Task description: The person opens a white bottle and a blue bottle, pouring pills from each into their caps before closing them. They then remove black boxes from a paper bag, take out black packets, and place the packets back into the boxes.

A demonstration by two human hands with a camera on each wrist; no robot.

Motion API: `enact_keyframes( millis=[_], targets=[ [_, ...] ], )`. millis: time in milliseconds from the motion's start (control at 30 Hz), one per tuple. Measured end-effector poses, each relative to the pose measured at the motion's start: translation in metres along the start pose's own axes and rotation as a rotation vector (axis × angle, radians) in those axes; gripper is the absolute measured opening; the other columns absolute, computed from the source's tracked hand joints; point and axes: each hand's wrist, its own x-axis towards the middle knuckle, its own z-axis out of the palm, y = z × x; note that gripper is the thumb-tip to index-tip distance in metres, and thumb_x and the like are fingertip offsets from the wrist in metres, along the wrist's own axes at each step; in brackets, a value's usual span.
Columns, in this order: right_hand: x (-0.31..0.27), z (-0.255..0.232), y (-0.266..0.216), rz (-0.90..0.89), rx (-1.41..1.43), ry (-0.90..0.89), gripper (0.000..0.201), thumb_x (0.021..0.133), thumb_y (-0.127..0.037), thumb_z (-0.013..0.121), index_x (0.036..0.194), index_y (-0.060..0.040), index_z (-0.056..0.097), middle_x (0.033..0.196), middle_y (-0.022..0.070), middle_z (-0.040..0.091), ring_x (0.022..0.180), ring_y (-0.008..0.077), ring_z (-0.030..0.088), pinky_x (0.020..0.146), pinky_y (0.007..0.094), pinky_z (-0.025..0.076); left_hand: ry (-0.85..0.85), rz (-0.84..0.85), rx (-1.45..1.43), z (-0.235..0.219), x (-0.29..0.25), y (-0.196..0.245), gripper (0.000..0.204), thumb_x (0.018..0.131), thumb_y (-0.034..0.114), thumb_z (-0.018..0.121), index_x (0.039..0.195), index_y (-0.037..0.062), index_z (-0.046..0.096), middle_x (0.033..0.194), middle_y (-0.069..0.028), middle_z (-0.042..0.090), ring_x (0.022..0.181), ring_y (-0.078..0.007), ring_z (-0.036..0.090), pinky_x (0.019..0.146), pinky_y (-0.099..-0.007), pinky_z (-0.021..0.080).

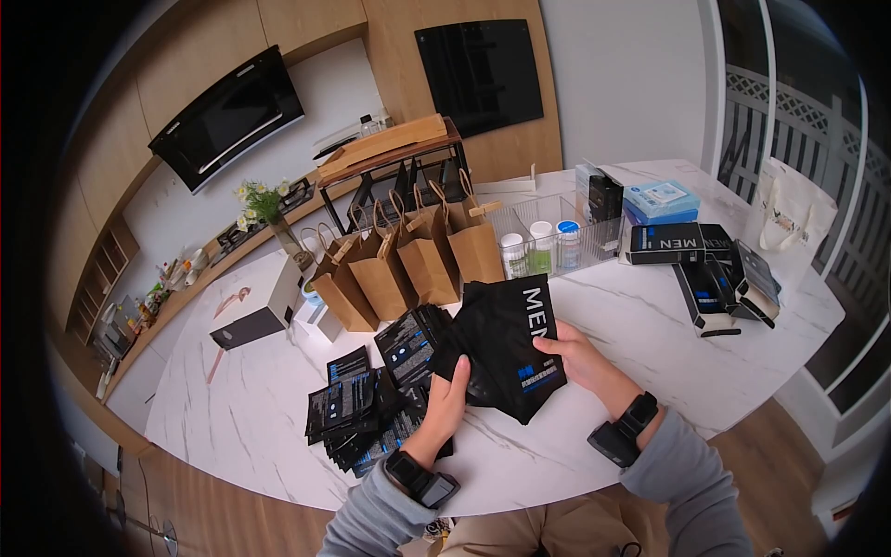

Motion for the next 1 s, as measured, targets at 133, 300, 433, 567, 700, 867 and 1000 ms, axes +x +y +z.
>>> enact_keyframes(
  millis=[133,300,433,567,700,867,1000],
  targets=[
    [0.000,-0.001,0.001,0.009,-0.024,0.015,0.037,0.082,-0.012,0.059,0.115,-0.0026,0.047,0.109,0.0031,0.055,0.101,0.0119,0.050,0.088,0.0276,0.040,-0.005,-0.025,0.000,0.000,-0.001,-0.004,0.041,0.091,0.018,0.045,0.123,-0.0050,0.039,0.126,-0.0139,0.043,0.117,-0.0227,0.039,0.098,-0.0302,0.028],
    [0.001,-0.002,0.002,0.015,-0.092,0.012,0.039,0.082,-0.010,0.058,0.118,-0.0025,0.046,0.113,0.0036,0.054,0.104,0.0124,0.049,0.090,0.0281,0.037,-0.006,-0.132,-0.088,0.003,-0.003,-0.003,0.040,0.088,0.011,0.046,0.124,-0.0045,0.038,0.126,-0.0130,0.043,0.117,-0.0217,0.039,0.098,-0.0295,0.029],
    [0.001,0.000,0.003,0.006,-0.123,0.038,0.038,0.083,-0.010,0.057,0.118,-0.0028,0.045,0.111,0.0023,0.054,0.102,0.0109,0.049,0.089,0.0271,0.038,-0.019,-0.114,-0.033,0.003,0.000,0.000,0.040,0.087,0.009,0.045,0.125,-0.0043,0.038,0.126,-0.0126,0.043,0.117,-0.0216,0.039,0.099,-0.0290,0.028],
    [0.002,-0.002,0.006,-0.014,-0.150,0.057,0.038,0.083,-0.010,0.057,0.118,-0.0030,0.044,0.110,0.0013,0.053,0.101,0.0098,0.048,0.089,0.0260,0.037,-0.028,-0.099,-0.043,0.004,0.001,0.000,0.040,0.088,0.009,0.044,0.125,-0.0045,0.037,0.126,-0.0125,0.043,0.117,-0.0218,0.039,0.099,-0.0289,0.028],
    [0.003,-0.002,0.007,-0.022,-0.145,0.059,0.038,0.083,-0.010,0.057,0.118,-0.0030,0.044,0.110,0.0014,0.053,0.102,0.0098,0.047,0.089,0.0260,0.037,0.005,-0.117,-0.016,0.004,0.000,0.003,0.039,0.090,0.014,0.042,0.125,-0.0045,0.037,0.126,-0.0131,0.043,0.117,-0.0227,0.039,0.099,-0.0289,0.028],
    [0.002,-0.001,0.005,-0.055,-0.132,0.086,0.038,0.084,-0.009,0.056,0.119,-0.0028,0.043,0.112,0.0019,0.052,0.103,0.0103,0.047,0.090,0.0262,0.036,0.014,-0.116,0.009,0.004,0.001,0.005,0.042,0.093,0.023,0.040,0.125,-0.0046,0.036,0.127,-0.0144,0.042,0.118,-0.0234,0.038,0.099,-0.0288,0.028],
    [0.003,-0.001,0.006,-0.059,-0.131,0.095,0.037,0.084,-0.009,0.056,0.118,-0.0029,0.044,0.111,0.0017,0.052,0.102,0.0101,0.048,0.090,0.0258,0.037,0.015,-0.121,0.023,0.003,0.001,0.004,0.046,0.094,0.027,0.039,0.127,-0.0049,0.034,0.128,-0.0151,0.041,0.119,-0.0238,0.037,0.100,-0.0287,0.026]
  ],
)
